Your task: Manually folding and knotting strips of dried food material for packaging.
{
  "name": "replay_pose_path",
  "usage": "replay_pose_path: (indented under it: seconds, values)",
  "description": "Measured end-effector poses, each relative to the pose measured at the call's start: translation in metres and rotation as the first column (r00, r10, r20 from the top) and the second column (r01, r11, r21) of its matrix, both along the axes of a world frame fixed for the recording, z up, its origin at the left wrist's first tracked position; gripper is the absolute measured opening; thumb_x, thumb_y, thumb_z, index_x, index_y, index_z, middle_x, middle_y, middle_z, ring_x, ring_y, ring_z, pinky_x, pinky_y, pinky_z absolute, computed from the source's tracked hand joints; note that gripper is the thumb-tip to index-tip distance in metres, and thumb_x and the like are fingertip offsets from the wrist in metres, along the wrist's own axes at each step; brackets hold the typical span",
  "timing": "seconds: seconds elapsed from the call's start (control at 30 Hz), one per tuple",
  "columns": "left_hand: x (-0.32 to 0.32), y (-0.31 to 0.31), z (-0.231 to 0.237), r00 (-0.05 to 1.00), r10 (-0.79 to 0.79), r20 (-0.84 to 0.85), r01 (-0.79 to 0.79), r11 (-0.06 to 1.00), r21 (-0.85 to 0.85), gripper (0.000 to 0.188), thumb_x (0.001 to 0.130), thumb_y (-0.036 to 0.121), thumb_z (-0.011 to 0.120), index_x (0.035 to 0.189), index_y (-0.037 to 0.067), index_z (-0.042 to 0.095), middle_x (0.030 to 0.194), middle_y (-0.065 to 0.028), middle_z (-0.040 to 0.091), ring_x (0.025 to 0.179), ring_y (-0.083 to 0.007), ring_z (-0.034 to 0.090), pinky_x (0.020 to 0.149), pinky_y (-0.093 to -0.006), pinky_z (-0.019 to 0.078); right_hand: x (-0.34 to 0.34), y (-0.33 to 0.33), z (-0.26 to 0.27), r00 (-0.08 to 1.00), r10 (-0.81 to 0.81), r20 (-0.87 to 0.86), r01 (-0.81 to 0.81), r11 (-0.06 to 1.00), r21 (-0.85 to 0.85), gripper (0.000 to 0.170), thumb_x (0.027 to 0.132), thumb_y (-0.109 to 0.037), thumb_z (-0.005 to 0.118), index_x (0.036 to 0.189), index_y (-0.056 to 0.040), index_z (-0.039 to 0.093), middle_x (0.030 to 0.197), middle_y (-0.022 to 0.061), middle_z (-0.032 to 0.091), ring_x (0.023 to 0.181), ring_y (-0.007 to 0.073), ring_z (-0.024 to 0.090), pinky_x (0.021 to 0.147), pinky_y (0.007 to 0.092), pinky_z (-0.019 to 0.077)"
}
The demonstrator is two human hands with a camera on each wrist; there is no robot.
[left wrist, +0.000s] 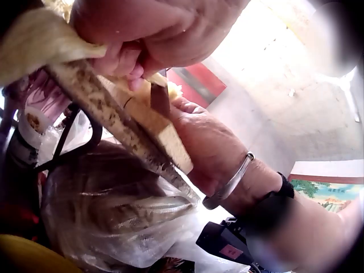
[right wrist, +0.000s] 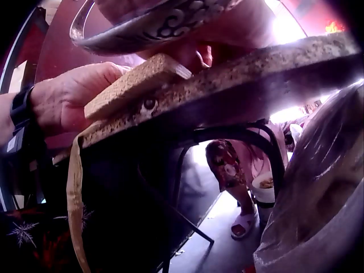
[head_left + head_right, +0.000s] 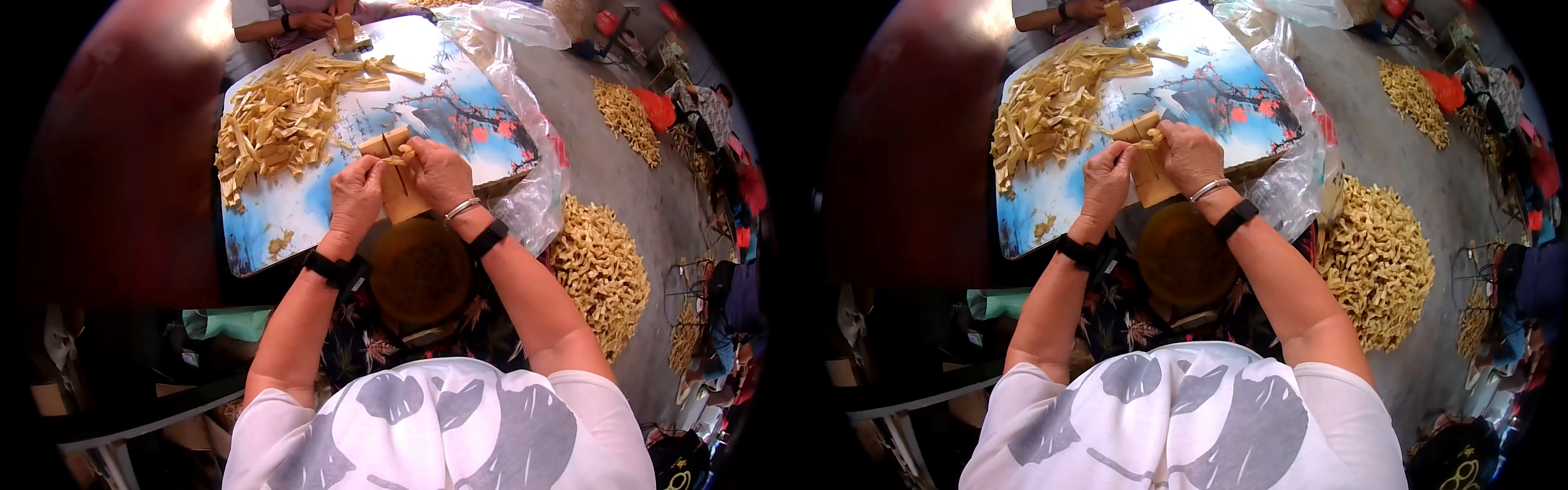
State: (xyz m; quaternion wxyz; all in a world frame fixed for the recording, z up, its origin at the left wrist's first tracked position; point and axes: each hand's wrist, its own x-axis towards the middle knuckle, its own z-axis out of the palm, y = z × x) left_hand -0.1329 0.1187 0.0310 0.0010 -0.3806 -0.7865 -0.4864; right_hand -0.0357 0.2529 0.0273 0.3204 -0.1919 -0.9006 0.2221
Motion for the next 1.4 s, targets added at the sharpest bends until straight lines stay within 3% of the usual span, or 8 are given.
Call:
replay_pose_path:
  seconds: [0.27, 0.53, 0.8, 0.9, 1.0, 1.07, 1.2, 1.4]
  values:
    - [0.005, -0.035, 0.005, 0.614, -0.273, 0.740, 0.048, 0.949, 0.310, 0.019, 0.099, 0.016, 0.052, 0.097, 0.004, 0.067, 0.070, 0.0003, 0.057, 0.057, -0.0095, 0.050, 0.052, -0.0276, 0.0428, 0.044, 0.010, 0.012, 0.980, 0.195, -0.037, -0.178, 0.785, -0.594, 0.018, 0.093, -0.022, 0.058, 0.099, -0.0045, 0.061, 0.083, 0.0099, 0.066, 0.074, 0.0239, 0.064, 0.068, 0.0348, 0.0508]
    - [0.062, -0.067, 0.001, 0.380, -0.436, 0.816, -0.038, 0.874, 0.484, 0.012, 0.096, 0.012, 0.060, 0.104, 0.004, 0.063, 0.096, -0.0098, 0.069, 0.084, -0.0181, 0.065, 0.081, -0.0325, 0.0521, 0.107, -0.034, 0.006, 0.956, 0.287, 0.063, -0.158, 0.681, -0.715, 0.030, 0.090, -0.029, 0.069, 0.106, -0.0040, 0.063, 0.066, 0.0000, 0.056, 0.058, 0.0080, 0.052, 0.054, 0.0249, 0.0429]
    - [0.108, -0.073, -0.002, 0.921, -0.300, 0.248, 0.249, 0.944, 0.217, 0.012, 0.085, -0.002, 0.062, 0.096, -0.003, 0.067, 0.090, -0.0078, 0.067, 0.086, -0.0139, 0.062, 0.078, -0.0260, 0.0499, 0.103, -0.082, -0.002, 0.892, 0.317, -0.321, -0.360, 0.929, -0.083, 0.022, 0.085, -0.015, 0.065, 0.105, -0.0050, 0.068, 0.090, 0.0154, 0.060, 0.081, 0.0318, 0.060, 0.069, 0.0394, 0.0499]
    - [0.122, -0.081, -0.021, 0.966, -0.061, 0.253, 0.037, 0.995, 0.097, 0.011, 0.090, 0.008, 0.063, 0.096, -0.001, 0.069, 0.089, -0.0109, 0.065, 0.087, -0.0219, 0.065, 0.078, -0.0295, 0.0508, 0.112, -0.100, -0.004, 0.961, 0.152, -0.231, -0.228, 0.909, -0.348, 0.015, 0.087, -0.009, 0.061, 0.100, -0.0082, 0.068, 0.089, 0.0143, 0.059, 0.079, 0.0332, 0.061, 0.069, 0.0399, 0.0516]
    - [0.116, -0.106, -0.050, 0.152, -0.149, 0.977, -0.013, 0.988, 0.153, 0.023, 0.096, 0.022, 0.060, 0.095, 0.002, 0.070, 0.081, -0.0069, 0.066, 0.065, -0.0166, 0.062, 0.063, -0.0287, 0.0495, 0.126, -0.108, -0.001, 0.957, 0.223, -0.187, -0.269, 0.921, -0.280, 0.005, 0.089, -0.010, 0.062, 0.090, -0.0059, 0.064, 0.081, 0.0126, 0.063, 0.076, 0.0317, 0.064, 0.066, 0.0378, 0.0521]
    - [0.120, -0.114, -0.053, -0.340, -0.303, 0.890, -0.008, 0.948, 0.319, 0.026, 0.096, 0.035, 0.061, 0.097, 0.009, 0.064, 0.090, -0.0039, 0.069, 0.084, -0.0178, 0.065, 0.080, -0.0374, 0.0534, 0.139, -0.119, -0.009, 0.953, 0.254, -0.167, -0.292, 0.918, -0.269, 0.004, 0.089, -0.011, 0.062, 0.090, -0.0073, 0.064, 0.078, 0.0120, 0.062, 0.074, 0.0318, 0.064, 0.064, 0.0380, 0.0520]
    - [0.114, -0.111, -0.118, -0.244, -0.371, 0.896, 0.039, 0.919, 0.391, 0.018, 0.097, 0.020, 0.059, 0.104, 0.005, 0.063, 0.099, -0.0061, 0.069, 0.090, -0.0172, 0.065, 0.082, -0.0338, 0.0526, 0.158, -0.140, -0.008, 0.903, 0.344, -0.256, -0.386, 0.912, -0.137, 0.013, 0.093, -0.015, 0.059, 0.089, -0.0042, 0.054, 0.070, 0.0143, 0.059, 0.065, 0.0327, 0.064, 0.054, 0.0383, 0.0513]
    - [0.130, -0.099, -0.050, 0.845, -0.245, 0.475, 0.412, 0.865, -0.287, 0.015, 0.098, 0.015, 0.057, 0.108, 0.007, 0.064, 0.094, -0.0067, 0.069, 0.068, -0.0117, 0.062, 0.061, -0.0296, 0.0520, 0.166, -0.128, -0.010, 0.956, 0.159, -0.247, -0.192, 0.975, -0.113, 0.011, 0.092, -0.017, 0.061, 0.096, -0.0067, 0.062, 0.075, 0.0140, 0.061, 0.065, 0.0349, 0.062, 0.060, 0.0390, 0.0522]
